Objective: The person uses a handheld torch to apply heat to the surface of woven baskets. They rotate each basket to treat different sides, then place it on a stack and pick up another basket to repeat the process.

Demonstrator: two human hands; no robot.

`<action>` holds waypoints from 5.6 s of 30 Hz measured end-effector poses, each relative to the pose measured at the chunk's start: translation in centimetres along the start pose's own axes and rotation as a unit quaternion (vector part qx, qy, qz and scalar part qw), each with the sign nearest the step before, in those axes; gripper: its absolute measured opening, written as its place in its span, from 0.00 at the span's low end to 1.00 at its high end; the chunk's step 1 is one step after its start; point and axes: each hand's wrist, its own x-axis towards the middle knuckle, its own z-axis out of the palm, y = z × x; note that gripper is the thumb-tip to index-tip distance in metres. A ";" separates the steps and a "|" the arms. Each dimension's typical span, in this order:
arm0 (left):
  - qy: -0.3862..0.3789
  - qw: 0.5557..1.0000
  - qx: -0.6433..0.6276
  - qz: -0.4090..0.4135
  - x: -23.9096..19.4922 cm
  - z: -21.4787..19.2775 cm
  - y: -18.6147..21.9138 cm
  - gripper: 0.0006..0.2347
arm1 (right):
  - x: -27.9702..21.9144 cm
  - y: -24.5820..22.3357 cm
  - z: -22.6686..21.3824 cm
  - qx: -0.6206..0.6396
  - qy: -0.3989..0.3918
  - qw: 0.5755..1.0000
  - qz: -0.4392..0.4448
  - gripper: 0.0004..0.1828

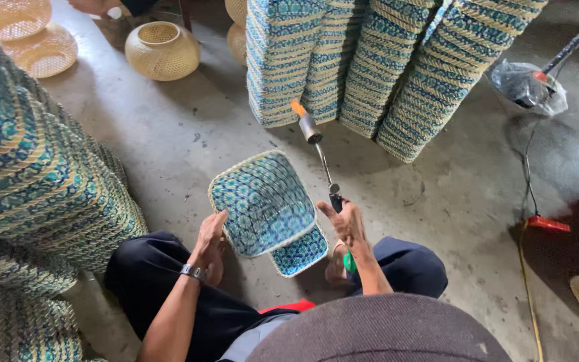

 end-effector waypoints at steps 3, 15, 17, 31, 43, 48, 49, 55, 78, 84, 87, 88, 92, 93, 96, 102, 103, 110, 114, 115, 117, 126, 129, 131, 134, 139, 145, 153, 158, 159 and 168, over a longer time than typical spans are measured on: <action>-0.028 0.993 0.106 0.049 -0.2 0.4 1.0 0.23 | -0.3 -0.4 0.6 0.023 0.026 0.999 -0.034 0.37; -0.116 0.759 0.436 0.469 -14.7 3.2 14.0 0.23 | 0.6 -0.3 2.5 0.079 0.012 0.996 -0.038 0.24; -0.168 0.770 0.459 0.411 -13.6 3.9 12.8 0.16 | 1.1 0.0 2.8 0.119 -0.003 0.992 -0.041 0.23; -0.051 0.935 0.235 0.260 -0.7 -9.9 11.7 0.17 | -0.5 0.5 -7.3 0.166 -0.343 0.924 0.035 0.20; 0.017 0.983 0.115 0.144 0.7 -13.3 10.7 0.16 | 1.5 1.1 -7.6 0.168 -0.332 0.927 0.045 0.23; 0.007 0.984 0.044 0.170 1.8 -14.2 9.6 0.15 | 1.3 1.4 -8.2 0.205 -0.336 0.919 0.018 0.23; 0.007 0.985 0.032 0.171 2.0 -14.4 9.5 0.15 | 1.2 1.4 -8.3 0.214 -0.332 0.918 0.024 0.22; -0.006 0.976 -0.188 0.114 2.9 -14.1 9.6 0.16 | 1.0 0.7 -9.2 0.220 -0.287 0.930 0.068 0.20; 0.057 0.819 -0.570 -0.025 2.6 -5.6 9.9 0.15 | -0.7 0.9 -7.7 0.186 -0.299 0.936 0.011 0.22; 0.106 0.882 -0.456 0.052 5.3 -7.5 7.6 0.13 | 0.0 1.0 -8.6 0.176 -0.319 0.931 0.006 0.27; 0.117 0.914 -0.379 0.089 6.3 -9.5 6.9 0.13 | 0.0 0.8 -9.1 0.156 -0.284 0.945 0.037 0.22; 0.109 0.925 -0.344 0.116 6.2 -10.1 6.8 0.14 | 0.0 0.6 -9.3 0.185 -0.293 0.938 0.019 0.23; 0.127 0.972 -0.111 0.166 4.8 -11.7 8.7 0.18 | 0.6 -0.8 -9.2 0.175 -0.291 0.941 0.011 0.21; 0.120 0.972 -0.085 0.185 4.1 -11.7 9.6 0.18 | 0.6 -1.0 -9.2 0.140 -0.280 0.949 0.028 0.20; 0.112 0.972 0.006 0.206 2.0 -11.4 12.8 0.18 | 0.8 -1.8 -9.7 0.162 -0.275 0.947 0.017 0.22; 0.094 0.963 0.137 0.214 -1.8 -10.5 16.5 0.15 | 2.0 -3.0 -9.3 0.128 -0.298 0.945 0.044 0.23; 0.099 0.960 0.152 0.213 -2.0 -10.3 16.7 0.15 | 2.2 -3.1 -9.2 0.108 -0.288 0.950 0.051 0.23; 0.129 0.956 0.185 0.188 -2.0 -9.8 14.9 0.16 | 1.2 -2.3 -8.4 0.141 -0.325 0.935 -0.015 0.26; 0.113 0.979 0.076 0.153 -1.1 -8.4 12.5 0.17 | 1.0 -2.8 -8.0 0.114 -0.302 0.946 -0.004 0.23; 0.110 0.979 0.057 0.161 -0.8 -8.0 11.9 0.17 | 1.0 -3.0 -7.9 0.109 -0.298 0.948 -0.013 0.23; 0.093 0.982 0.010 0.163 -0.5 -7.7 10.7 0.16 | 0.9 -3.4 -7.7 0.098 -0.290 0.951 -0.031 0.21; -0.017 0.950 -0.298 0.092 0.0 -4.7 7.2 0.14 | -0.1 -4.1 -6.9 0.082 -0.264 0.960 0.029 0.16; -0.036 0.928 -0.361 0.090 0.0 -2.8 6.6 0.15 | -0.6 -4.7 -6.7 0.078 -0.292 0.948 -0.101 0.21; -0.053 0.912 -0.398 0.081 -0.3 -1.7 6.2 0.14 | -0.9 -5.5 -6.4 0.056 -0.258 0.960 -0.090 0.19; -0.017 0.905 -0.420 0.059 -0.2 -0.1 6.1 0.15 | -1.4 -6.5 -6.5 0.047 -0.258 0.963 -0.061 0.18; 0.001 0.867 -0.498 0.032 1.2 0.8 4.9 0.14 | -2.1 -6.3 -6.4 0.022 -0.247 0.961 -0.119 0.14; 0.043 0.834 -0.548 0.043 5.0 0.1 2.0 0.10 | -2.1 -5.0 -6.0 0.024 -0.263 0.954 -0.144 0.14; 0.103 0.783 -0.614 0.013 6.3 -2.1 2.5 0.10 | -2.6 -4.0 -5.2 0.013 -0.313 0.946 -0.076 0.14; 0.113 0.719 -0.686 0.004 7.5 -3.1 2.2 0.12 | -2.0 -3.4 -4.8 0.003 -0.230 0.967 -0.110 0.14; 0.107 0.716 -0.689 0.015 7.8 -3.4 1.8 0.12 | -1.9 -3.4 -4.9 -0.009 -0.221 0.969 -0.114 0.14; 0.087 0.836 -0.535 0.085 7.3 -5.3 2.1 0.14 | -1.0 -4.8 -6.0 0.062 -0.253 0.965 -0.026 0.18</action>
